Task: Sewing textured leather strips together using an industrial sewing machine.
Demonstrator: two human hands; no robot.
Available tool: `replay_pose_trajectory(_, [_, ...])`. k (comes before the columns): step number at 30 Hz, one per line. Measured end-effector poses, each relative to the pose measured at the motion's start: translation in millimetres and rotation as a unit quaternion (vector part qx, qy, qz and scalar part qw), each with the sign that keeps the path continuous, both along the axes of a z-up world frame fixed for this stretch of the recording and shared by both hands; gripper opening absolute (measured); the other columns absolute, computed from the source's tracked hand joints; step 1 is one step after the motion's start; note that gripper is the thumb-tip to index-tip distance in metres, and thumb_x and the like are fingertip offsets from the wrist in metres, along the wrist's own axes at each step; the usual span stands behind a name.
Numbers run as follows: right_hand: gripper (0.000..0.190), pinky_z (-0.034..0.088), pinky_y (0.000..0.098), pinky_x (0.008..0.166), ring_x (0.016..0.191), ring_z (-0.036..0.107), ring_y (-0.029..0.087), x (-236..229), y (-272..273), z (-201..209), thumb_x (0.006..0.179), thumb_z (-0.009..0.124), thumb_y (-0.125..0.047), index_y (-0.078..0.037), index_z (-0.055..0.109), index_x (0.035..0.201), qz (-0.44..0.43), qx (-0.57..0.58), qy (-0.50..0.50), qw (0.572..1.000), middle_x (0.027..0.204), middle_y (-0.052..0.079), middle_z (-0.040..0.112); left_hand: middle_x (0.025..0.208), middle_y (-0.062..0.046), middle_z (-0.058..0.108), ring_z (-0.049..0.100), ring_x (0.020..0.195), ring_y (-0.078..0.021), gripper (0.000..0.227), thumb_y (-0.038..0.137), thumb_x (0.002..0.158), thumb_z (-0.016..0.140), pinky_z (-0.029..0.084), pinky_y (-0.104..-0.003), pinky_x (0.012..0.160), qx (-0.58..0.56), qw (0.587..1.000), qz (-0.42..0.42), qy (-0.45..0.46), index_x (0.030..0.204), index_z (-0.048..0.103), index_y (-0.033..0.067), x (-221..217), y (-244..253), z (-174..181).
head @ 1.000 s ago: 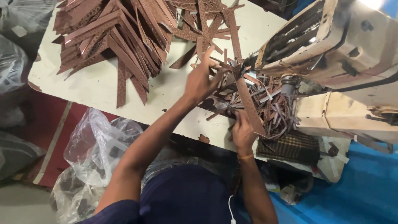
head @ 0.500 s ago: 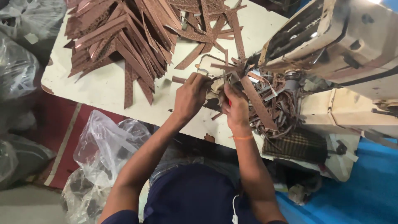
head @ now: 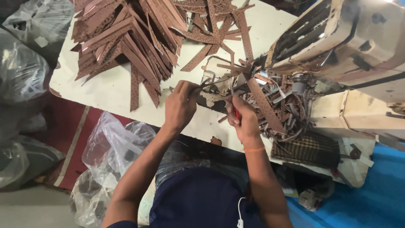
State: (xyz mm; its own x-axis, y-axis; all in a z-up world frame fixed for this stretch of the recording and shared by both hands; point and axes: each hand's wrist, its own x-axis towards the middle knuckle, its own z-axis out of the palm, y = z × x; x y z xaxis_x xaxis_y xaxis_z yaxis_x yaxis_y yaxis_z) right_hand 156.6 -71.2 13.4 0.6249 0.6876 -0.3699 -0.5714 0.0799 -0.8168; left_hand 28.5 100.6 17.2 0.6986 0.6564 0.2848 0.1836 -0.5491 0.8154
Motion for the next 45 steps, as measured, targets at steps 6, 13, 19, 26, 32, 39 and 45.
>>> replay_pose_trajectory(6, [0.028, 0.024, 0.0214, 0.043, 0.047, 0.035, 0.003, 5.6, 12.3, -10.0, 0.104, 0.064, -0.031, -0.003, 0.068, 0.103, 0.025, 0.046, 0.006, 0.999, 0.075, 0.0, 0.06, 0.095, -0.012, 0.066, 0.068, 0.076, -0.0336, 0.007, 0.012, 0.097, 0.067, 0.053, -0.045, 0.063, 0.063, 0.998, 0.006, -0.002, 0.101, 0.065, 0.0074, -20.0, -0.2, 6.1])
replay_pose_trajectory(13, [0.026, 0.048, 0.0265, 0.064, 0.071, 0.056, 0.015, -15.1, -33.3, -70.4, 0.099, 0.077, -0.022, -0.001, 0.072, 0.113, -0.015, -0.234, -0.412, 0.88, 0.083, 0.004, 0.064, 0.1, -0.019, 0.064, 0.064, 0.071, -0.0269, 0.014, 0.014, 0.105, 0.065, 0.051, -0.038, 0.056, 0.242, 0.953, 0.108, -0.148, 0.108, 0.063, 0.0012, 34.5, 63.2, 99.5])
replay_pose_trajectory(19, [0.03, 0.059, 0.0362, 0.093, 0.113, 0.068, 0.029, -40.3, -19.3, 20.1, 0.103, 0.07, -0.017, -0.001, 0.065, 0.128, -0.11, -0.189, -0.613, 0.759, 0.129, 0.016, 0.066, 0.075, -0.015, 0.07, 0.064, 0.058, -0.0298, 0.033, 0.017, 0.107, 0.053, 0.05, -0.041, 0.054, 0.119, 0.963, -0.24, 0.006, 0.103, 0.086, 0.0154, 133.7, 25.6, 36.5])
replay_pose_trajectory(26, [0.041, 0.042, 0.0482, 0.113, 0.128, 0.056, 0.038, 0.5, -12.3, 62.3, 0.096, 0.068, -0.003, -0.001, 0.063, 0.137, -0.102, -0.269, -0.721, 0.631, 0.142, 0.016, 0.059, 0.082, -0.006, 0.076, 0.059, 0.059, -0.0099, 0.04, 0.024, 0.103, 0.057, 0.052, -0.027, 0.055, -0.362, 0.899, -0.245, 0.045, 0.136, 0.065, 0.0033, 85.2, -32.2, 10.6])
replay_pose_trajectory(32, [0.055, 0.04, 0.0476, 0.12, 0.141, 0.053, 0.037, 14.6, -16.4, 64.8, 0.093, 0.056, 0.012, -0.003, 0.061, 0.145, -0.045, -0.262, -0.736, 0.622, 0.151, 0.017, 0.056, 0.092, -0.006, 0.073, 0.069, 0.068, -0.0085, 0.05, 0.015, 0.105, 0.053, 0.059, -0.025, 0.062, -0.483, 0.842, -0.215, -0.103, 0.151, 0.046, -0.0041, 83.5, -65.9, 1.3])
replay_pose_trajectory(39, [0.059, 0.04, 0.0495, 0.115, 0.138, 0.052, 0.043, 28.4, -13.4, 63.3, 0.085, 0.056, 0.013, 0.005, 0.058, 0.143, -0.025, -0.248, -0.723, 0.644, 0.148, 0.025, 0.054, 0.091, -0.009, 0.074, 0.072, 0.074, -0.0106, 0.053, 0.015, 0.106, 0.054, 0.059, -0.026, 0.067, -0.463, 0.86, -0.171, -0.131, 0.155, 0.043, -0.0034, 96.7, -64.5, 12.8])
replay_pose_trajectory(45, [0.025, 0.054, 0.0437, 0.098, 0.109, 0.067, 0.032, 48.9, -117.1, 102.4, 0.108, 0.06, -0.017, -0.001, 0.069, 0.123, -0.227, -0.226, -0.713, 0.624, 0.12, 0.017, 0.068, 0.088, -0.01, 0.075, 0.072, 0.075, -0.0115, 0.054, 0.017, 0.107, 0.053, 0.06, -0.026, 0.069, -0.456, 0.858, -0.195, -0.13, 0.156, 0.039, -0.0006, 101.1, -55.8, 8.4])
